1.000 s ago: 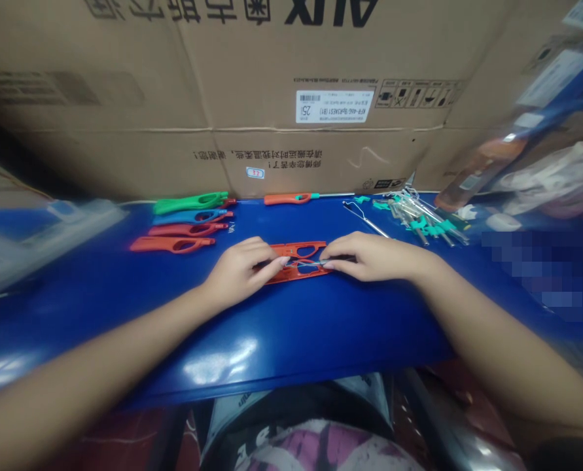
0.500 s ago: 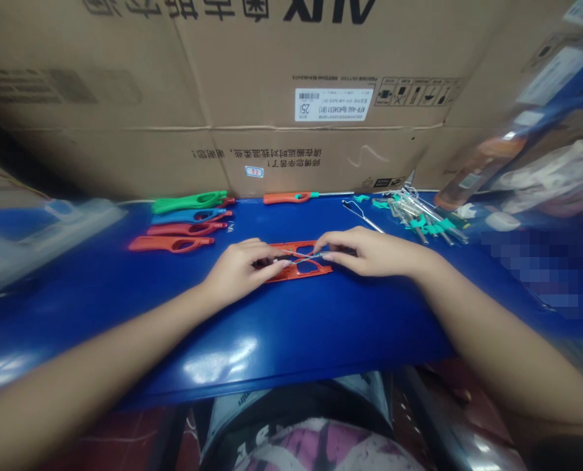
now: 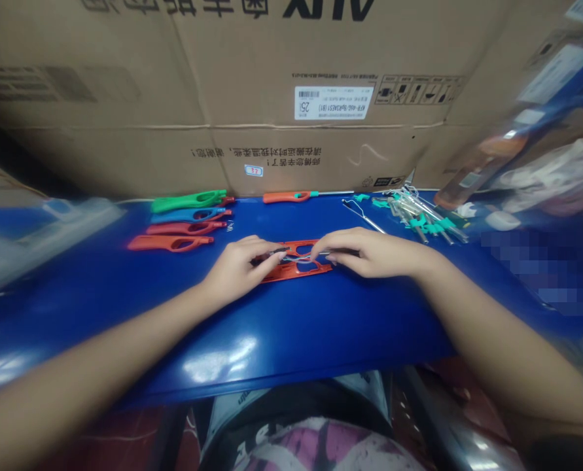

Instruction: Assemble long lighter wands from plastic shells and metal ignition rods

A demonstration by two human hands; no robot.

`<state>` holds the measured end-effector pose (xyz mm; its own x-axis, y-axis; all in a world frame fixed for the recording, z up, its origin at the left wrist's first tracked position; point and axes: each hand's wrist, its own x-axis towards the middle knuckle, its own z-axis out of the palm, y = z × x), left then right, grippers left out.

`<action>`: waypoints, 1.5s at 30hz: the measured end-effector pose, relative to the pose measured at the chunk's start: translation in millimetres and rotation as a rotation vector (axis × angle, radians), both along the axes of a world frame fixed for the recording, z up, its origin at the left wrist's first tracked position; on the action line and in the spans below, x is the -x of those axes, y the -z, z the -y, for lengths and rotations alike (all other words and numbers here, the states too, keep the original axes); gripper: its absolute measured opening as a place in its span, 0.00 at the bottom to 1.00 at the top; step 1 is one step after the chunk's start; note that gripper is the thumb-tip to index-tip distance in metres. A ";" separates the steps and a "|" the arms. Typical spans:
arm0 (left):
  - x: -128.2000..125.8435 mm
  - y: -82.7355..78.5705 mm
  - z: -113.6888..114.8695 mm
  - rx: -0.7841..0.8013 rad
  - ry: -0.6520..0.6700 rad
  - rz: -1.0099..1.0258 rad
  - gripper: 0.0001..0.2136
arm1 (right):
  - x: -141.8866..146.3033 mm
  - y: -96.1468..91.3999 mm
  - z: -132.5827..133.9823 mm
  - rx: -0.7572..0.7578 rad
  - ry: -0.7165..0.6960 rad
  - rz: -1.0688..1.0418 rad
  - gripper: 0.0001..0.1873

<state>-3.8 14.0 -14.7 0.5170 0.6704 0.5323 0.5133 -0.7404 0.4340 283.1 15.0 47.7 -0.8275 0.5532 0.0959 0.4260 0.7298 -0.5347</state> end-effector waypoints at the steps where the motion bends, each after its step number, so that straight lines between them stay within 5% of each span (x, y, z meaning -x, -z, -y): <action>1: 0.3 0.2 0.0 0.004 0.001 -0.006 0.12 | -0.1 0.0 0.1 0.002 -0.007 0.001 0.16; 11: 0.1 -3.7 1.0 -0.013 0.148 -0.137 0.12 | -4.1 0.2 0.2 0.142 0.147 0.161 0.18; 14: -0.5 -4.3 2.3 -0.002 0.147 -0.180 0.12 | -4.7 -0.5 -0.6 0.191 0.177 0.187 0.12; 33: 0.0 -4.1 1.5 0.067 0.159 -0.293 0.15 | -2.3 6.9 -7.7 0.054 0.171 0.279 0.06; 45: -1.9 -3.2 0.8 0.060 0.162 -0.296 0.14 | -5.0 6.5 -9.7 0.140 0.238 0.274 0.07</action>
